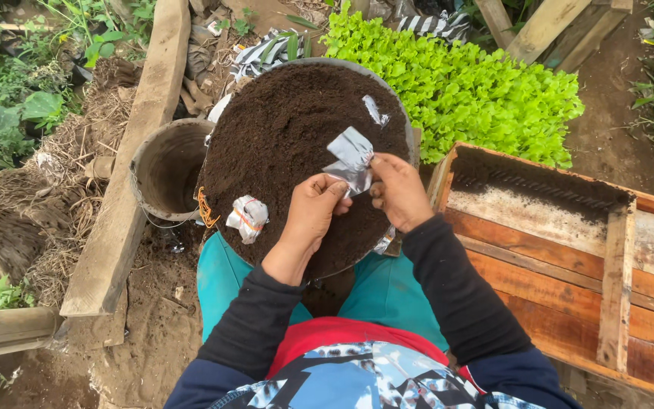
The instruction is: The person sits with a bucket of soil on their lap and repeatedly scoops handfuls of soil to wrap in small pieces of white paper. They then place the wrapped soil bundles into a wooden crate positioned to their right.
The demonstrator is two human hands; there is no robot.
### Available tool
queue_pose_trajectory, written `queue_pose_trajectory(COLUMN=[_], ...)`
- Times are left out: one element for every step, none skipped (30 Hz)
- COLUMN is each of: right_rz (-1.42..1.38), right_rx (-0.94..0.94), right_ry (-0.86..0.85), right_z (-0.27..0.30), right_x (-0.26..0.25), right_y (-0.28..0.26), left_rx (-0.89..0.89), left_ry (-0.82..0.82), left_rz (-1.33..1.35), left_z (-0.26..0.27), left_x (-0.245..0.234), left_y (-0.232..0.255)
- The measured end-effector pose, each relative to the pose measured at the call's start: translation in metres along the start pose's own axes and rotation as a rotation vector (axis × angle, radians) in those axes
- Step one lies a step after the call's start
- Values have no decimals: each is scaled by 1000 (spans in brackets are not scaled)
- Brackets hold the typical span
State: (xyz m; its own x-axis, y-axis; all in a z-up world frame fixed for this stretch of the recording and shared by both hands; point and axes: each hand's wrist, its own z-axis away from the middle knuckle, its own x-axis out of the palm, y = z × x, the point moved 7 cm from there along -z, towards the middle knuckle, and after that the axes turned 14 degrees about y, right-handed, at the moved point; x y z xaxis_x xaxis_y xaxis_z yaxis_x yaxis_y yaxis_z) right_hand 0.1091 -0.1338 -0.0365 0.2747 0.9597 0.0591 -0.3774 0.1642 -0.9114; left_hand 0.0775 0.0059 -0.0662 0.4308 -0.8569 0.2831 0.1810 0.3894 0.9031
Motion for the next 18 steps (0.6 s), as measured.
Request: queue_pose_trajectory(right_rz=[-2, 116, 234, 233, 259, 284, 282, 241, 201, 201, 179, 158, 160, 331, 503, 502, 474, 445], right_rx=[0, -131, -264, -266, -469, -673, -676, -593, -506, -504, -528, -552, -550, -708, -867, -867, -863, -859], right_ry=[1, 38, 74, 74, -39, -155, -147, -173, -201, -197, -200, -202, -208, -221, -229, -230, -196, -163], right_z=[7, 14, 22, 18, 22, 30, 31, 29, 29, 31, 33, 35, 41, 53, 65, 58, 50, 43], right_x=[2, 1, 2, 2, 10, 18, 17, 18, 18, 15, 15, 15, 15, 19, 23, 21, 17, 13], right_y=[-2, -11, -21, -13, -13, -12, -12, -8, -2, -3, -6, -9, -14, -23, -31, -31, -32, -33], left_rx=[1, 118, 237, 239, 279, 318, 320, 261, 197, 194, 117, 40, 40, -36, -112, -112, -114, -116], left_ry=[-1, 41, 84, 84, 93, 101, 94, 86, 83, 80, 85, 91, 96, 100, 99, 100, 45, -10], left_rz=[-1, -113, -222, -221, -230, -240, -240, -160, -81, -82, -50, -17, -16, 81, 175, 175, 140, 104], left_z=[-1, -3, -5, -6, -4, -3, -2, -2, -1, 4, 7, 10, 3, -5, -12, -10, -9, -7], left_x=[-2, -7, -11, -11, -11, -11, -9, -9, -10, -7, -7, -7, -10, -13, -14, -17, -16, -14], left_y=[-1, 5, 11, 14, 18, 22, 22, 19, 15, 19, 20, 22, 12, -1, -15, -11, -8, -5])
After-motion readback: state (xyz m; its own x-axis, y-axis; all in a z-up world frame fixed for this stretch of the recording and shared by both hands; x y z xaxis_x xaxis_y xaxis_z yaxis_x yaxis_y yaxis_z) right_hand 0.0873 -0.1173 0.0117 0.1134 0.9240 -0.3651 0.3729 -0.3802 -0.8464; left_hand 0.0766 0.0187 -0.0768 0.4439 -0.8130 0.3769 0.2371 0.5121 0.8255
